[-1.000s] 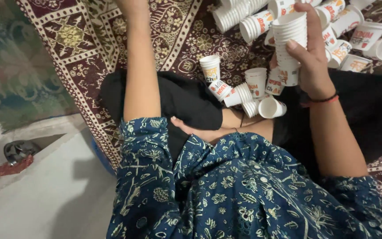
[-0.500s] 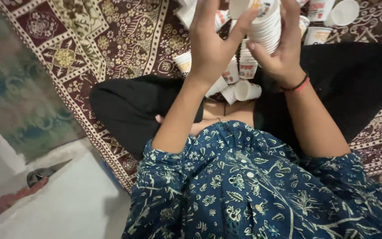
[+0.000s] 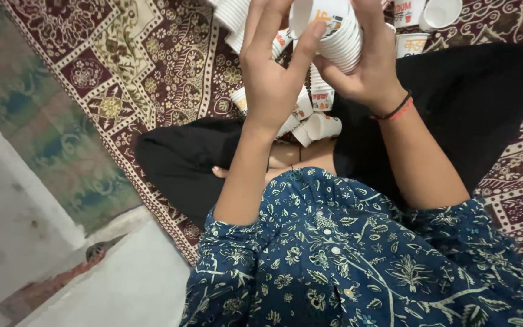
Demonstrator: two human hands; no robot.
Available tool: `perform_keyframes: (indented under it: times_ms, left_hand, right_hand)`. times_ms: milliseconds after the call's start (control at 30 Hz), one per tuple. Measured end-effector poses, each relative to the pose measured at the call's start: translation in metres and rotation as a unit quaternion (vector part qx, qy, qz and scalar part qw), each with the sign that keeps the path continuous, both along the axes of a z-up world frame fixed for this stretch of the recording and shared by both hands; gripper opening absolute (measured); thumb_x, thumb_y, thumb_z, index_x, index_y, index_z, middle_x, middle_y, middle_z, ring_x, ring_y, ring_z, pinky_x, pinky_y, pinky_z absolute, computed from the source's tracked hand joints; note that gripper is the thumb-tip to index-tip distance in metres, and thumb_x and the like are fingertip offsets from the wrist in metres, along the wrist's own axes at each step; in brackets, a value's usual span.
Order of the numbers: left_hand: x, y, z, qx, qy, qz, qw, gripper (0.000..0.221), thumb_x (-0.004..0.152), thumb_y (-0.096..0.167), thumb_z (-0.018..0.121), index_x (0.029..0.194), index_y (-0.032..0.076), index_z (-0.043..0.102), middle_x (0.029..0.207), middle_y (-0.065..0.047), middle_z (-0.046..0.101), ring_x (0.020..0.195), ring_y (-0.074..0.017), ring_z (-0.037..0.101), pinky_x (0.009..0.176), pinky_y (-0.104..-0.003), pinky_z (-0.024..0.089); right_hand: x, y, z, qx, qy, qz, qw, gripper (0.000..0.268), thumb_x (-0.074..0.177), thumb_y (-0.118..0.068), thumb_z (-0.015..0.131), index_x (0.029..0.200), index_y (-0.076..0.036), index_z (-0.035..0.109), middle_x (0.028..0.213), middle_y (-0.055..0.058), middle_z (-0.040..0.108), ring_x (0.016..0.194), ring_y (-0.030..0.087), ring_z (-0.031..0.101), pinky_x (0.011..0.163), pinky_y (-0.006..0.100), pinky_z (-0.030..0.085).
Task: Manually sort and pack paper cups into plastic sleeves on the floor.
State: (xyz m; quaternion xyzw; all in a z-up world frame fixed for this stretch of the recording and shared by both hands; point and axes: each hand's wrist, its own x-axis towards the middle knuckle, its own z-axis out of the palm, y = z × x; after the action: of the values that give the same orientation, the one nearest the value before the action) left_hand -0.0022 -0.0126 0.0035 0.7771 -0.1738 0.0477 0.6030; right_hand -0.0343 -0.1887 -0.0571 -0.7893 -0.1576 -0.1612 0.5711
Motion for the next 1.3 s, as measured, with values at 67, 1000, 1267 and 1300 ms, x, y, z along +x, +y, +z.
perform_keyframes:
  times_ms: [67,1000,1267,1300]
  left_hand:
    - [0.0,-0.004,-0.001,0.007,-0.002,0.001,1.0,0.028,0.108,0.017,0.076,0.131,0.01,0.062,0.126,-0.006,0.063,0.112,-0.0187,0.068,0.1,-0.028,0.054]
    - [-0.013,-0.013,-0.015,0.224,-0.06,-0.064,0.971,0.053,0.11,0.05,0.054,0.152,0.018,0.046,0.156,-0.007,0.049,0.126,-0.0231,0.061,0.113,-0.038,0.042]
    - [-0.015,0.01,-0.07,-0.011,0.068,-0.069,0.995,0.049,0.12,0.042,0.048,0.156,0.01,0.04,0.157,-0.011,0.052,0.14,-0.0249,0.057,0.121,-0.035,0.045]
    - [-0.016,0.013,-0.08,-0.028,0.099,-0.03,0.994,0.048,0.118,0.041,0.048,0.153,0.008,0.043,0.154,-0.013,0.055,0.137,-0.0243,0.06,0.119,-0.035,0.048]
  right_hand:
    - [0.0,-0.004,-0.005,-0.013,0.002,-0.014,1.0,0.074,0.102,-0.006,0.082,0.156,-0.006,0.032,0.132,0.018,0.069,0.117,0.028,0.075,0.1,0.034,0.059]
    - [-0.001,-0.009,-0.008,-0.071,-0.019,-0.047,0.996,0.065,0.104,-0.016,0.081,0.151,-0.004,0.038,0.134,0.024,0.062,0.119,0.042,0.067,0.096,0.042,0.056]
    - [0.002,-0.007,-0.009,-0.029,0.024,-0.022,0.999,0.057,0.102,-0.01,0.077,0.147,-0.002,0.042,0.129,0.02,0.066,0.115,0.036,0.071,0.098,0.041,0.056]
    - [0.004,-0.006,-0.004,-0.034,0.005,-0.021,0.999,0.054,0.102,-0.008,0.078,0.143,-0.001,0.044,0.127,0.02,0.066,0.114,0.036,0.07,0.097,0.042,0.055]
